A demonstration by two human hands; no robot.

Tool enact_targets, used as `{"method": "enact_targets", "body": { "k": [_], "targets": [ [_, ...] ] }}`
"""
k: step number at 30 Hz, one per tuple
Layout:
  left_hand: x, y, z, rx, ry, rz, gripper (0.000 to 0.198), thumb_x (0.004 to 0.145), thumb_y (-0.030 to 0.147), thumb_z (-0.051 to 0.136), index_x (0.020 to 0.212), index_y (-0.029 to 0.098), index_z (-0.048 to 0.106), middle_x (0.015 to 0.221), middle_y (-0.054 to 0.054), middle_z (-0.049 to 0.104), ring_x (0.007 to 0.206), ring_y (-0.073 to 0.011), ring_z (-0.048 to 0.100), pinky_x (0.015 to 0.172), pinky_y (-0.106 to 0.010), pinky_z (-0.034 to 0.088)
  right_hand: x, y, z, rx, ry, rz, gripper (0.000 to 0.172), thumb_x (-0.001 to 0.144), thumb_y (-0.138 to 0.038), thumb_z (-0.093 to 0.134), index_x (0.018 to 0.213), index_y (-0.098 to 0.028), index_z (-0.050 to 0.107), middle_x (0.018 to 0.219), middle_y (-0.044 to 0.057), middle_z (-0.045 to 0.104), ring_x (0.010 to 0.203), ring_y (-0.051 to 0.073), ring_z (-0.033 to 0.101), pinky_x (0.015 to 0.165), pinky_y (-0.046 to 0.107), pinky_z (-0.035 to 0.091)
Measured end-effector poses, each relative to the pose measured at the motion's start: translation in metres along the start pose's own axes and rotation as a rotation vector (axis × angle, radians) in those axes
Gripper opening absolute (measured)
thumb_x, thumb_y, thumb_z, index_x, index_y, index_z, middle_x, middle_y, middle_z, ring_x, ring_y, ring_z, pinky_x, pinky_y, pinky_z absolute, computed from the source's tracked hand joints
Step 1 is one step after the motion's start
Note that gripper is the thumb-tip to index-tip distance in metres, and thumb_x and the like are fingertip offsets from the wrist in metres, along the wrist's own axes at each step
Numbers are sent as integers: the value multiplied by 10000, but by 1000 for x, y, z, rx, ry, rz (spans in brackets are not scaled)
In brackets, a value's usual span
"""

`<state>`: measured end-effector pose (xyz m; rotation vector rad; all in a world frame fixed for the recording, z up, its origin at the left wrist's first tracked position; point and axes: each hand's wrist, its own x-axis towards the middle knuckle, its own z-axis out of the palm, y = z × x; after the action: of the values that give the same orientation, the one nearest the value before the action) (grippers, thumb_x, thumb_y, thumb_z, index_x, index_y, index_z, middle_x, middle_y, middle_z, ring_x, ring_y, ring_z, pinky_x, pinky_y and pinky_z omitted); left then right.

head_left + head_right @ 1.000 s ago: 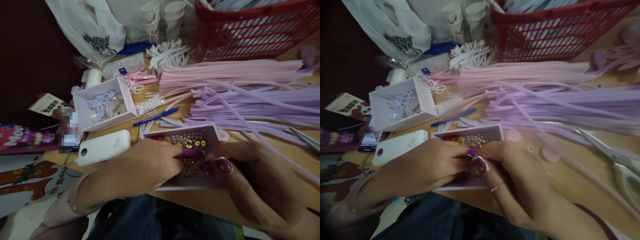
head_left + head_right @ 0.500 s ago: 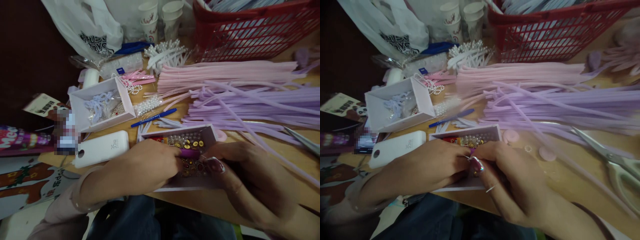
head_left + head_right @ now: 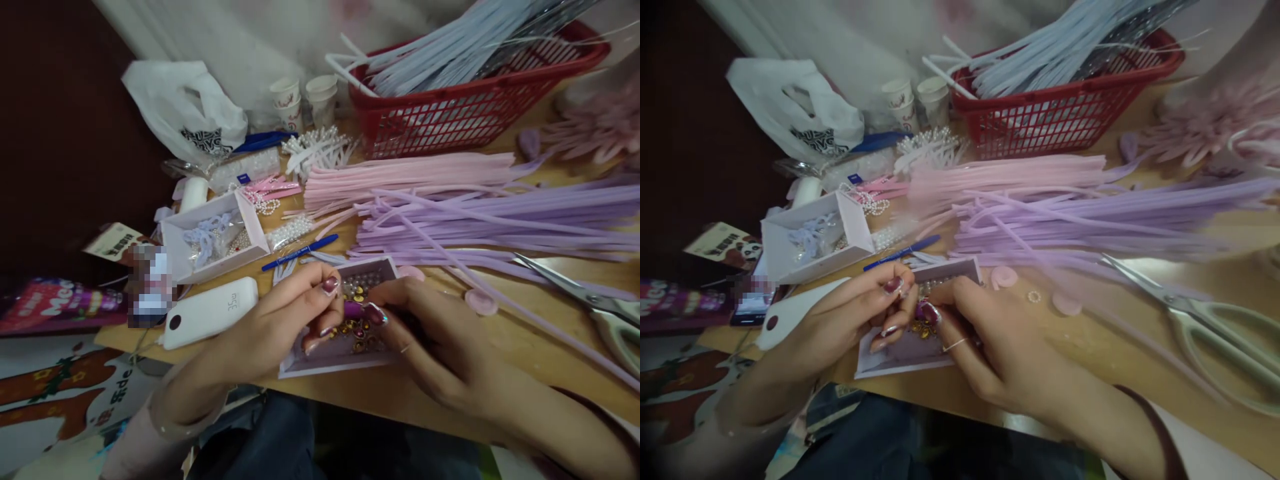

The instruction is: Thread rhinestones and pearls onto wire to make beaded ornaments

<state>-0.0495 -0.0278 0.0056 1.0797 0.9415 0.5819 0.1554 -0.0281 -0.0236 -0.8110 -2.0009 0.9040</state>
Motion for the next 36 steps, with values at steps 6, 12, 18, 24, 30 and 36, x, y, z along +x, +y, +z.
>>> {"method": "enact_targets", "body": {
  "k": [6, 12, 18, 24, 30, 36],
  "targets": [
    [4, -4, 5, -159, -24, -18, 234, 1019, 352, 440, 846, 200, 480, 649, 58, 406, 541, -77, 370, 509, -196, 312, 0, 2, 0, 46, -38, -15, 148, 923, -91, 465, 994, -170, 568, 759, 18, 649, 627, 127, 581, 572, 221, 466],
    [4, -2, 7, -145, -40, -32, 237, 1022, 348, 430, 844, 199, 479, 607, 62, 399, 532, -78, 350, 506, -188, 313, 0, -1, -1, 52, -48, 13, 154, 919, -73, 464, 972, -167, 573, 775, 20, 664, 629, 122, 588, 576, 213, 462],
    [4, -3, 7, -101, -27, -31, 254, 1015, 353, 440, 821, 196, 483, 591, 59, 411, 523, -83, 351, 505, -202, 311, 0, -2, -2, 59, -33, -1, 156, 911, -65, 482, 975, -175, 572, 779, 16, 670, 626, 118, 585, 555, 207, 450],
    [4, -2, 7, -66, -25, -37, 271, 1013, 385, 437, 825, 195, 480, 590, 60, 397, 517, -87, 348, 511, -218, 301, 1, 0, -1, 39, -33, -14, 157, 901, -64, 479, 950, -184, 568, 749, 12, 657, 607, 122, 575, 531, 211, 438],
    [4, -1, 7, -26, -18, -37, 292, 1007, 413, 443, 821, 192, 485, 602, 56, 406, 515, -86, 356, 516, -227, 311, 0, 0, -2, 12, -49, 2, 164, 896, -65, 481, 952, -188, 573, 759, 20, 675, 618, 134, 582, 559, 226, 453],
    [4, 1, 8, 42, 1, -12, 302, 1019, 409, 433, 811, 196, 479, 625, 57, 411, 535, -85, 366, 533, -226, 329, -1, 1, -2, -14, -58, -14, 153, 886, -68, 474, 918, -184, 569, 725, 18, 654, 590, 133, 556, 543, 230, 435]
  ]
}}
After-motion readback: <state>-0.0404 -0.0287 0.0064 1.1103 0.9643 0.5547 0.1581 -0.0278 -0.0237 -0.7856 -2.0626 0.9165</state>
